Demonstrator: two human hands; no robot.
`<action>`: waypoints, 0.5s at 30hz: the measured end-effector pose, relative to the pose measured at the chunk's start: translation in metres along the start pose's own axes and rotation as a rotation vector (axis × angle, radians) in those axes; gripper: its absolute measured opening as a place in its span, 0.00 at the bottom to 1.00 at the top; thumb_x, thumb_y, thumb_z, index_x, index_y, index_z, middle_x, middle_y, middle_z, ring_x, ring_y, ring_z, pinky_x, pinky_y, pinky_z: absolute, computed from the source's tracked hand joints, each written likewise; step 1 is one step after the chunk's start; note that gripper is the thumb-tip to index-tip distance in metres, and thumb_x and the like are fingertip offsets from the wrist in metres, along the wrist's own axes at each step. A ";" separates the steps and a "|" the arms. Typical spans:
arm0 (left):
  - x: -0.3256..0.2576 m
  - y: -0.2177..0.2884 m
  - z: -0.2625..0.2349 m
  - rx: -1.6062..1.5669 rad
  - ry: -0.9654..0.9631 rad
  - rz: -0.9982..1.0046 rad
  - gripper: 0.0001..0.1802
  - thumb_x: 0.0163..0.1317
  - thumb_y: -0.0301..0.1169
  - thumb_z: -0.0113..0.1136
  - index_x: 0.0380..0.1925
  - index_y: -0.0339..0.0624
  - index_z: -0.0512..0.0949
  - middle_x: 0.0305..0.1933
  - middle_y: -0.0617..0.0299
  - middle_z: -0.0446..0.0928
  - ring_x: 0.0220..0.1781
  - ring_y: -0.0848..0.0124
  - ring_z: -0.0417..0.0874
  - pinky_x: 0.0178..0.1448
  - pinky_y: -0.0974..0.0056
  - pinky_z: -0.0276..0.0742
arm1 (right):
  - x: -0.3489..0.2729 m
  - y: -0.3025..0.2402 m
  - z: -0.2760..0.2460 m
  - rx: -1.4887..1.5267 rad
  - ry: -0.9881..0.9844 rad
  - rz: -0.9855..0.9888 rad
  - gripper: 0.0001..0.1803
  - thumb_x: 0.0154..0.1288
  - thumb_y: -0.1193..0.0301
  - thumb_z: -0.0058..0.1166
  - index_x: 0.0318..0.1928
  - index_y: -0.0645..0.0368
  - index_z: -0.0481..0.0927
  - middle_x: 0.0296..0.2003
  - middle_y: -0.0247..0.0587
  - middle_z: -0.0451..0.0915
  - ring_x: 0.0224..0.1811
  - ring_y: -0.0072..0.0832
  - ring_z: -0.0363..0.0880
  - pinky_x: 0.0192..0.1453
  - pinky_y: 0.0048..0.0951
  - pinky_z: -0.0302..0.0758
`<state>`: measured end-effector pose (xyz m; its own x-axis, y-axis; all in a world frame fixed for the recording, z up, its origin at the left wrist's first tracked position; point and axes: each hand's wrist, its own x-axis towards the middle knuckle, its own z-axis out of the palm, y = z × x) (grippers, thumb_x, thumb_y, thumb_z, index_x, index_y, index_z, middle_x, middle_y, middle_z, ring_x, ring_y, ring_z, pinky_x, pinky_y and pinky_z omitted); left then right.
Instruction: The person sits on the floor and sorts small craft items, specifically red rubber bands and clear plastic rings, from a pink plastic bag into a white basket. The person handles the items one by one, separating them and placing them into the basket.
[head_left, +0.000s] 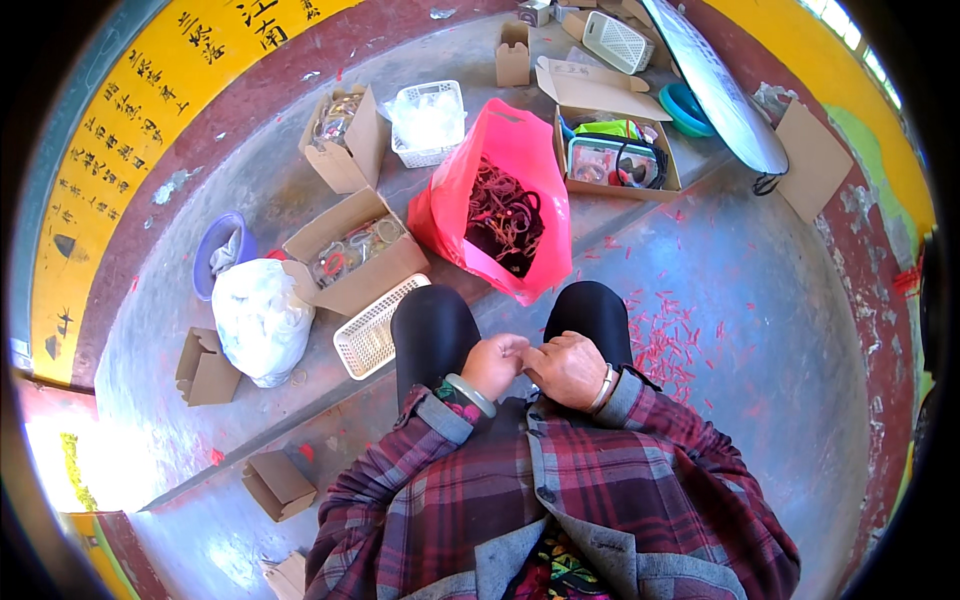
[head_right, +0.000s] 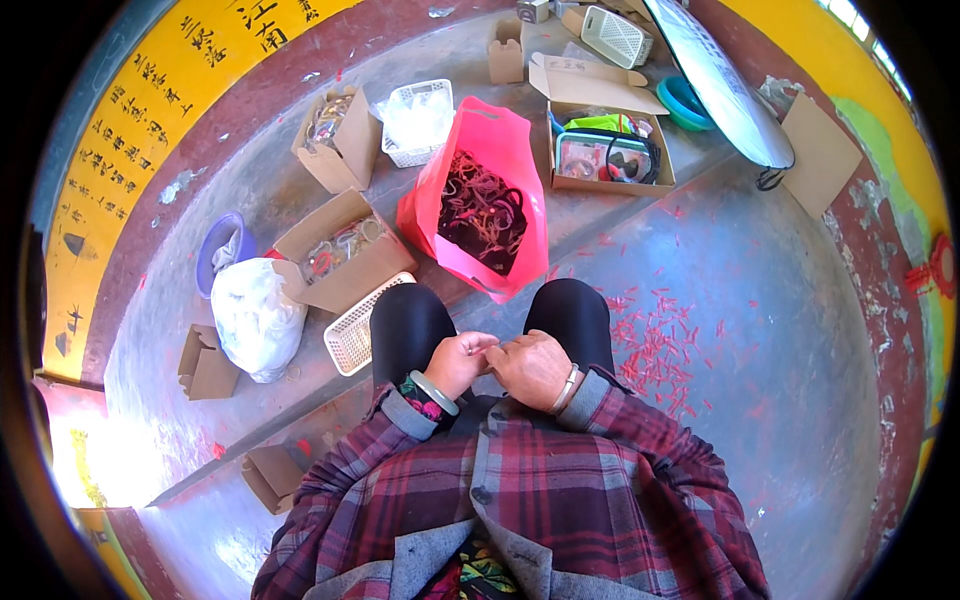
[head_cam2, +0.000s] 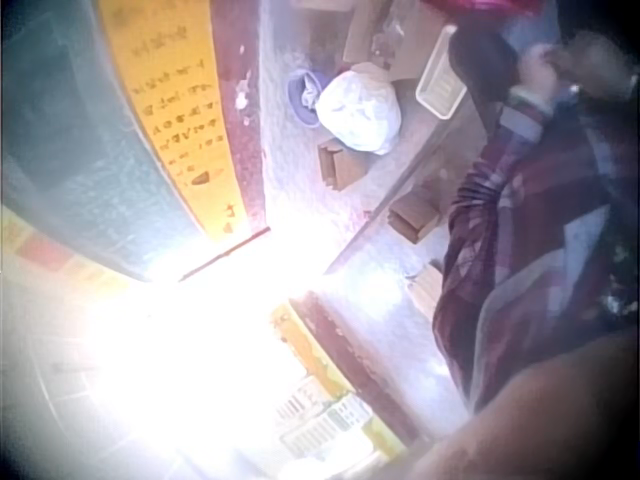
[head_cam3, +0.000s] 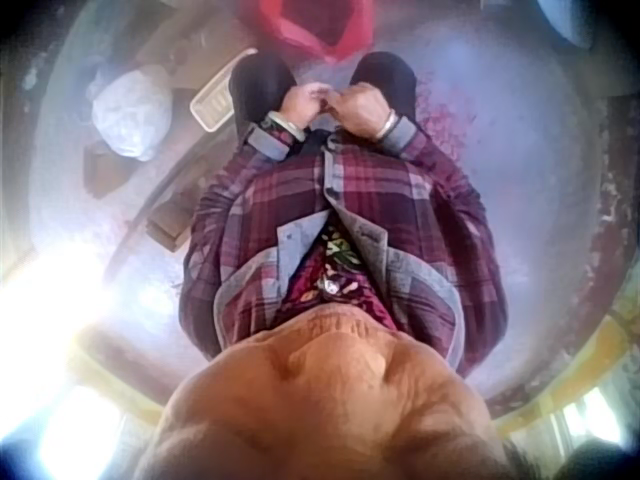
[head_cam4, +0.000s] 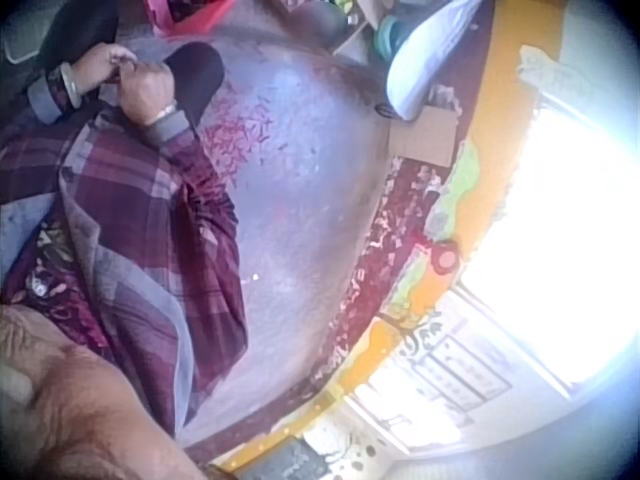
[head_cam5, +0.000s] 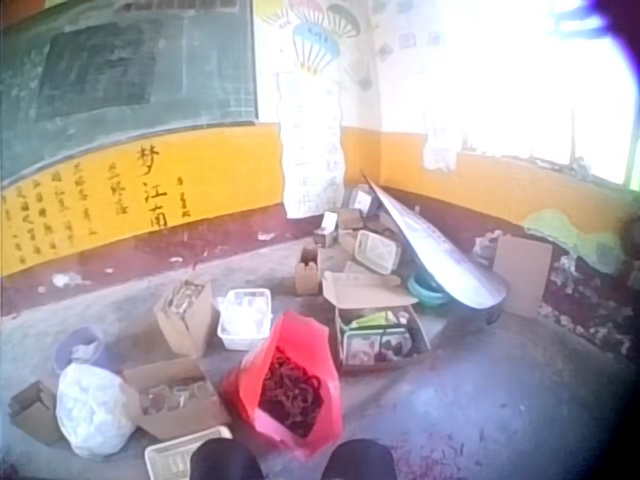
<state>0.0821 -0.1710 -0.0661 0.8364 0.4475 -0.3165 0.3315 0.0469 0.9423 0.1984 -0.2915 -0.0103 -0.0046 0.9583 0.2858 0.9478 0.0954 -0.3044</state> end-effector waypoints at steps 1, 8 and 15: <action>-0.002 0.002 0.000 0.051 0.021 0.047 0.12 0.55 0.22 0.51 0.39 0.31 0.77 0.37 0.49 0.80 0.38 0.66 0.82 0.43 0.66 0.77 | -0.001 0.000 -0.001 -0.020 -0.063 0.018 0.04 0.52 0.70 0.50 0.29 0.56 0.73 0.19 0.36 0.75 0.24 0.32 0.76 0.30 0.33 0.68; -0.001 0.001 0.002 0.275 0.067 0.238 0.12 0.57 0.21 0.51 0.40 0.31 0.77 0.35 0.53 0.80 0.36 0.72 0.81 0.43 0.69 0.76 | -0.007 0.005 0.011 -0.093 -0.138 0.100 0.04 0.49 0.71 0.49 0.28 0.55 0.75 0.18 0.37 0.76 0.22 0.35 0.77 0.28 0.35 0.70; -0.002 0.002 0.009 -0.105 0.083 0.088 0.13 0.58 0.25 0.50 0.42 0.32 0.75 0.40 0.49 0.79 0.41 0.64 0.82 0.46 0.65 0.76 | -0.006 0.007 0.012 0.034 -0.023 0.098 0.02 0.48 0.71 0.50 0.25 0.55 0.74 0.19 0.37 0.76 0.23 0.35 0.77 0.30 0.35 0.71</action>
<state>0.0854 -0.1798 -0.0646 0.8196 0.5264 -0.2264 0.2074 0.0957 0.9736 0.2011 -0.2930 -0.0247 0.0802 0.9694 0.2319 0.9326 0.0091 -0.3608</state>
